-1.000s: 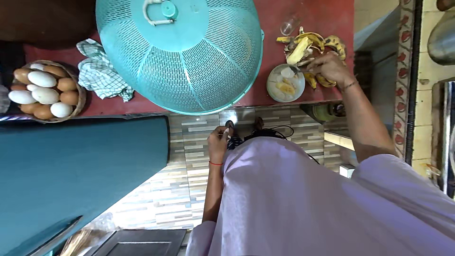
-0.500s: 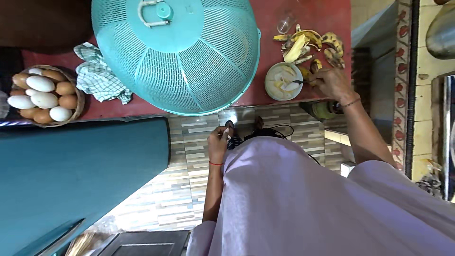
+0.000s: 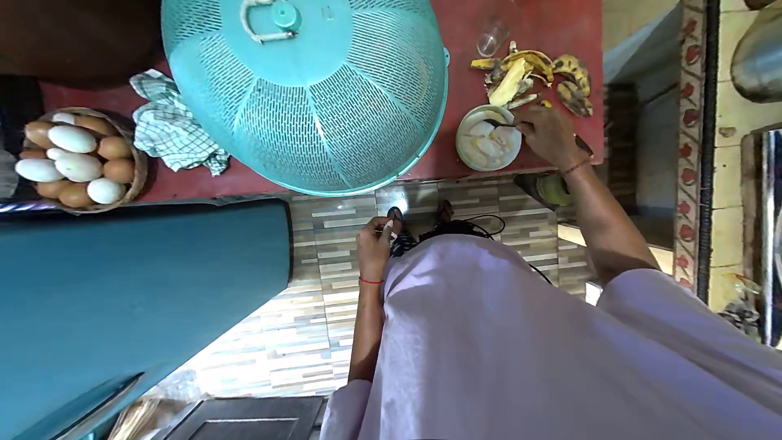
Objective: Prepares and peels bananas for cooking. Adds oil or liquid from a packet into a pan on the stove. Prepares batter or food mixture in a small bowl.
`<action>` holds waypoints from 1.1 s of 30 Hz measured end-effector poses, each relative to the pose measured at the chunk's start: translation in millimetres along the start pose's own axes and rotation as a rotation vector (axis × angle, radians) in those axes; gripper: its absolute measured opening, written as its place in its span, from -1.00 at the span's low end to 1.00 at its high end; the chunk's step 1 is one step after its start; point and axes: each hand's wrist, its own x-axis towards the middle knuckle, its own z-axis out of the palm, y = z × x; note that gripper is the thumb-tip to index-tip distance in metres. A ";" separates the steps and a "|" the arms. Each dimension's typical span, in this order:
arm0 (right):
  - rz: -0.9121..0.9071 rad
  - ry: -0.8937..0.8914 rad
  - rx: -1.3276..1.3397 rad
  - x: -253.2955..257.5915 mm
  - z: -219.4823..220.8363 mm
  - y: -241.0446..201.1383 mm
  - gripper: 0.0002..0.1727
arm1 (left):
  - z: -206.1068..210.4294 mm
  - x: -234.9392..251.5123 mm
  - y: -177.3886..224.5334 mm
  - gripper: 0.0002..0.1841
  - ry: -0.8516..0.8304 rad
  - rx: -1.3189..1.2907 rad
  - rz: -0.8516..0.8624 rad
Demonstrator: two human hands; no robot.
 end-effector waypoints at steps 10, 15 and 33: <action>0.157 -0.049 -0.033 -26.1 -14.1 3.5 -0.74 | -2.0 -0.2 -4.5 -0.80 0.022 -0.021 -0.001; 0.179 0.011 -0.048 -35.5 -10.7 -1.2 -0.74 | -2.8 0.7 -0.6 -0.80 0.006 0.001 0.012; 0.112 0.072 -0.217 15.8 20.0 -28.8 -0.68 | -4.2 -3.9 -10.8 -0.77 0.059 -0.086 0.057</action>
